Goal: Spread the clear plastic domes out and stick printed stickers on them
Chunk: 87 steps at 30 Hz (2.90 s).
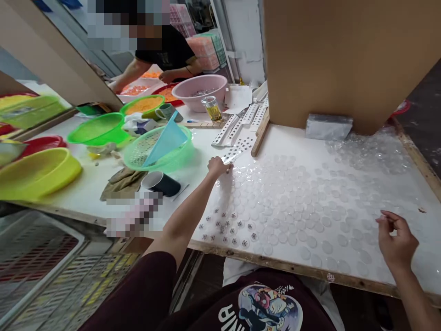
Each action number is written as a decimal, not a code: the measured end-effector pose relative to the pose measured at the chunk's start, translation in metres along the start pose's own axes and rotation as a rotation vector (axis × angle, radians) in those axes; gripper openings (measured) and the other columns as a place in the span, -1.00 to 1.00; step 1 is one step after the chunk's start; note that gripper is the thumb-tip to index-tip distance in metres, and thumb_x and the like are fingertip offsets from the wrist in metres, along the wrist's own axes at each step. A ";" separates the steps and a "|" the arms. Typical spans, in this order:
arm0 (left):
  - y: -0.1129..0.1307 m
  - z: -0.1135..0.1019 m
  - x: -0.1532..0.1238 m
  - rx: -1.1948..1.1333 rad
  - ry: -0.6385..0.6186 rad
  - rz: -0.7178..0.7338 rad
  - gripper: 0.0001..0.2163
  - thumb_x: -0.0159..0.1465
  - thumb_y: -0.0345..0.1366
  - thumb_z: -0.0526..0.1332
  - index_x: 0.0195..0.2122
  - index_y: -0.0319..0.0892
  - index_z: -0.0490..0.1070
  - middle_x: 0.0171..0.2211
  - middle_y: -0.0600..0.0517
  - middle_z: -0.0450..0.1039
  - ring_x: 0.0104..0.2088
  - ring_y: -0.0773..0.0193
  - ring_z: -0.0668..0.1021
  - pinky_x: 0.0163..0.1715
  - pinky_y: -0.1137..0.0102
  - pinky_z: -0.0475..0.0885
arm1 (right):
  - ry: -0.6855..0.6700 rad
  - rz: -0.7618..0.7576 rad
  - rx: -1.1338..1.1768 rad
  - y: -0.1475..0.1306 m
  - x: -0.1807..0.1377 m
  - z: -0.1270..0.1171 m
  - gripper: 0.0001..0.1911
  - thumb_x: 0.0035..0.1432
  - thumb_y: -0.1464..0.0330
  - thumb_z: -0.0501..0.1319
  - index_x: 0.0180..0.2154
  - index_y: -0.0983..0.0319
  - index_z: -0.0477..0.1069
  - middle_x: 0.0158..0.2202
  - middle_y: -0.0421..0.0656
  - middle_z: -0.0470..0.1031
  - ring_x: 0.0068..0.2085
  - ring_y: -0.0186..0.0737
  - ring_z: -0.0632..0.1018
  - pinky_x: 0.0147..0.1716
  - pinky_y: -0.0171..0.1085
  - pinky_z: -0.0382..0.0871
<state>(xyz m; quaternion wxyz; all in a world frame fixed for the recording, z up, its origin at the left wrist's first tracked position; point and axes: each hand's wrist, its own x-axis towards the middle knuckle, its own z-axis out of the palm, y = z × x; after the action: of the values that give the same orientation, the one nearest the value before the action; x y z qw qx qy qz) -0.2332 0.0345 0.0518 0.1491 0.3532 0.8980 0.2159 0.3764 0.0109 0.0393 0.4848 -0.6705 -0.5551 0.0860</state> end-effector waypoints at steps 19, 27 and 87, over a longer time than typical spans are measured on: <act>0.053 -0.037 0.025 -0.569 0.174 0.309 -0.84 0.29 -0.39 0.22 -0.10 -0.16 0.39 -0.21 -0.03 0.52 -0.35 0.32 0.55 -0.38 0.39 0.45 | -0.117 -0.004 0.249 -0.043 -0.046 0.046 -0.59 0.19 0.03 0.26 -0.12 0.22 0.49 -0.38 -0.08 0.56 -0.36 -0.08 0.58 -0.27 -0.04 0.50; 0.059 -0.076 -0.122 -0.895 0.214 0.551 -0.67 0.28 -0.36 0.29 0.05 -0.09 0.30 -0.36 0.07 0.47 -0.44 0.32 0.55 -0.46 0.44 0.45 | -0.480 -0.401 0.550 -0.194 -0.097 0.113 -0.78 0.34 0.20 0.17 -0.09 0.14 0.49 -0.21 -0.07 0.59 -0.18 -0.09 0.60 -0.16 -0.07 0.52; -0.083 -0.056 -0.321 -0.686 0.058 0.281 -0.61 0.31 -0.30 0.30 -0.62 -0.19 0.21 -0.56 0.13 0.19 -0.52 0.40 0.28 -0.53 0.46 0.17 | -1.483 -0.011 0.866 -0.268 -0.211 0.116 -0.73 0.19 0.31 0.36 -0.07 0.08 0.40 -0.16 -0.20 0.52 -0.14 -0.22 0.53 -0.06 -0.14 0.36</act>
<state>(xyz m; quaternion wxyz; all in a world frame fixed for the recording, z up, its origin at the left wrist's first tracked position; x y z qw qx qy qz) -0.0774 -0.2602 0.0959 0.2021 0.3965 0.7200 0.5325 0.0461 -0.1226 0.0902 0.2101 -0.1941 -0.6501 0.7039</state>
